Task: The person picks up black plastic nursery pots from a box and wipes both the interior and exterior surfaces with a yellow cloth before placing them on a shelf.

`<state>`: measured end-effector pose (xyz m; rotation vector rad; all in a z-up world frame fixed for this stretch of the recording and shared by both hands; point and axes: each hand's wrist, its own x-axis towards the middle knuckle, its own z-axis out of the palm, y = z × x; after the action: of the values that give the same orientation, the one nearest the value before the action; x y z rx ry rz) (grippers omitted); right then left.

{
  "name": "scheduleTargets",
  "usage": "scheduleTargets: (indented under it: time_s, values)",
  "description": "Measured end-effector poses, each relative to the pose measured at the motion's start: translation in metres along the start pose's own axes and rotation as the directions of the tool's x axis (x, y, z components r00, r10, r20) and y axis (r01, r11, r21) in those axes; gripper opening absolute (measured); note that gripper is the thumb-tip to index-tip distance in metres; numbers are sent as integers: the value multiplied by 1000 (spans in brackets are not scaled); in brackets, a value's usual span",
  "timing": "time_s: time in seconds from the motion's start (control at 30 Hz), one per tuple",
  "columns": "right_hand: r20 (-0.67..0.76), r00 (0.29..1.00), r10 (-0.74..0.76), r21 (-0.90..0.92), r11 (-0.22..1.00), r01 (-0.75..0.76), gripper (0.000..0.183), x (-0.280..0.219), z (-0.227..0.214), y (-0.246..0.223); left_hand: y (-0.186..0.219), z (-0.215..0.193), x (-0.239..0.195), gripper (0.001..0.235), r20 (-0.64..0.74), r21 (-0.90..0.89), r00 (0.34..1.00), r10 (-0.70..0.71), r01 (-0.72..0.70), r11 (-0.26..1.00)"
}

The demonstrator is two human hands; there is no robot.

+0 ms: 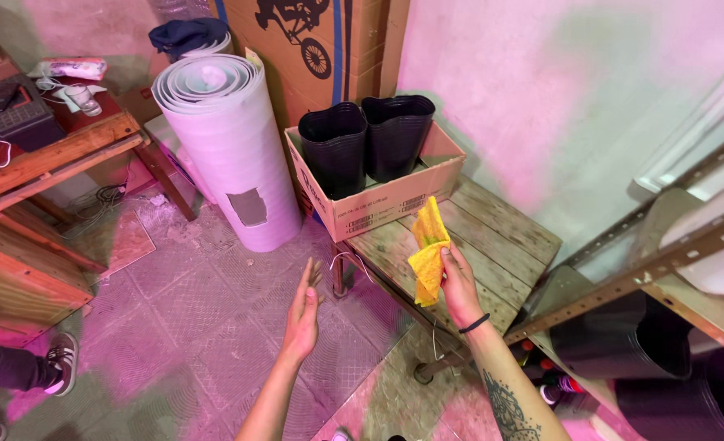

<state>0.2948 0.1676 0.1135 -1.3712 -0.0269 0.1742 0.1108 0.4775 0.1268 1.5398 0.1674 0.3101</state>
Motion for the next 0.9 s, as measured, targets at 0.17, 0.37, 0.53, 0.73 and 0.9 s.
scheduleTargets:
  time_s: [0.17,0.37,0.53,0.73,0.9]
  values:
    - [-1,1000,14,-41,999,-14,64,72,39,-17,0,-11,54,80,-24,35,1000,13,-13,999]
    - [-5,999,35,6,999,-35,69,186,83,-22,-12,-13,141,85,-69,89,998,-5,11,996]
    - [-25,999,42,72,997,-40,65,285,114,-3,4,-4,228,86,-99,140,994,-36,50,989]
    - [19,994,112,77,991,-113,57,368,159,23,-2,5,337,91,-147,155,984,-100,123,980]
    - [116,971,209,-102,975,-198,62,404,167,44,-35,3,406,106,-266,101,866,-425,463,880]
